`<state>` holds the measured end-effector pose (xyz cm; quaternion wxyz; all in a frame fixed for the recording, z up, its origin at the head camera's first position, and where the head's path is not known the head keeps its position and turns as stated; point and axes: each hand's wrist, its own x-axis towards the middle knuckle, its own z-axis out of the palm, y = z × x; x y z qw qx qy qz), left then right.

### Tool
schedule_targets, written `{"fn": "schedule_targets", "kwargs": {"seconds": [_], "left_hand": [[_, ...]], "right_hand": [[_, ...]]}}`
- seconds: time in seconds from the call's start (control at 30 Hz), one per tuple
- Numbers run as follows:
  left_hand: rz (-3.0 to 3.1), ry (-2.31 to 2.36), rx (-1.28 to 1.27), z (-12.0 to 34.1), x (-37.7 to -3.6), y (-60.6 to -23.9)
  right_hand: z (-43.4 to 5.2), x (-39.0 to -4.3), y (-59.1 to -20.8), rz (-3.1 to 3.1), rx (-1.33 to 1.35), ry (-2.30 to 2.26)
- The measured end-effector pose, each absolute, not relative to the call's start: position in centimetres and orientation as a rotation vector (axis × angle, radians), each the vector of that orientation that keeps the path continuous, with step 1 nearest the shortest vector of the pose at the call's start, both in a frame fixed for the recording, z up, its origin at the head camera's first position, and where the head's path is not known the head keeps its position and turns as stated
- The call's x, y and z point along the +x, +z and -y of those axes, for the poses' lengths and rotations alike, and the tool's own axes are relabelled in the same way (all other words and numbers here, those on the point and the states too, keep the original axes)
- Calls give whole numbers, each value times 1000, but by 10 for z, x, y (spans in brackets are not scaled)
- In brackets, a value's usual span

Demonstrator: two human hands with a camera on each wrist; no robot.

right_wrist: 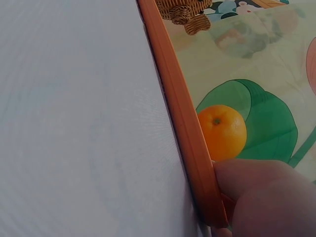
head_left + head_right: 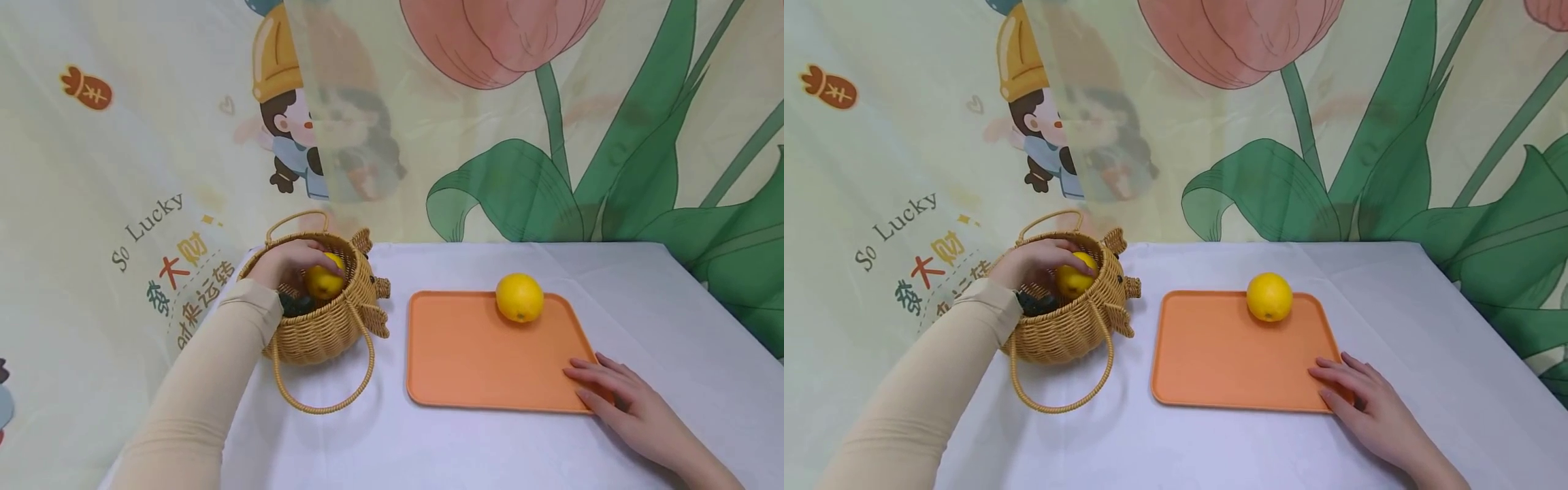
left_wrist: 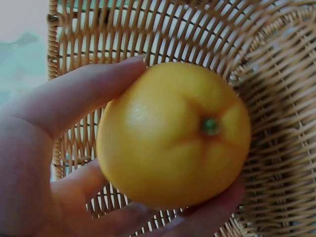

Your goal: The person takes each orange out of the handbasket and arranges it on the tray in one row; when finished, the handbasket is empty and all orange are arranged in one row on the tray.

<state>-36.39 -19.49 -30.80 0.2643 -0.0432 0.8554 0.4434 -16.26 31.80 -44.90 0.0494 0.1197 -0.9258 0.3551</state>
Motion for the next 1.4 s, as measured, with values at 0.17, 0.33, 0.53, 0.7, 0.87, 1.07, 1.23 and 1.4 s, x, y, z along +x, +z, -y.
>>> {"fn": "schedule_targets", "kwargs": {"seconds": [0.17, 0.33, 0.53, 0.7, 0.87, 1.07, 1.23, 1.4], "left_hand": [[-2286, 1269, -143, 196, -363, -295], [-2273, 1285, -133, 202, -359, -287], [-2293, 1242, -84, 204, -357, -277], [-2264, 1259, -42, 199, -353, -270], [-2237, 1355, -58, 193, -354, -262], [-2252, 1420, -84, 191, -348, -254], [-2204, 1511, -21, 192, -344, -247], [-2165, 1574, 38, 187, -341, -240]], "right_hand": [[-316, -165, -448, 2821, 364, 1081], [-312, -168, -450, 2823, 368, 1081], [-311, -167, -449, 2822, 370, 1077], [-313, -165, -448, 2826, 366, 1076], [-315, -163, -449, 2826, 364, 1067], [-316, -162, -449, 2827, 360, 1074], [-316, -162, -450, 2825, 366, 1082], [-316, -161, -450, 2815, 365, 1083]]}}
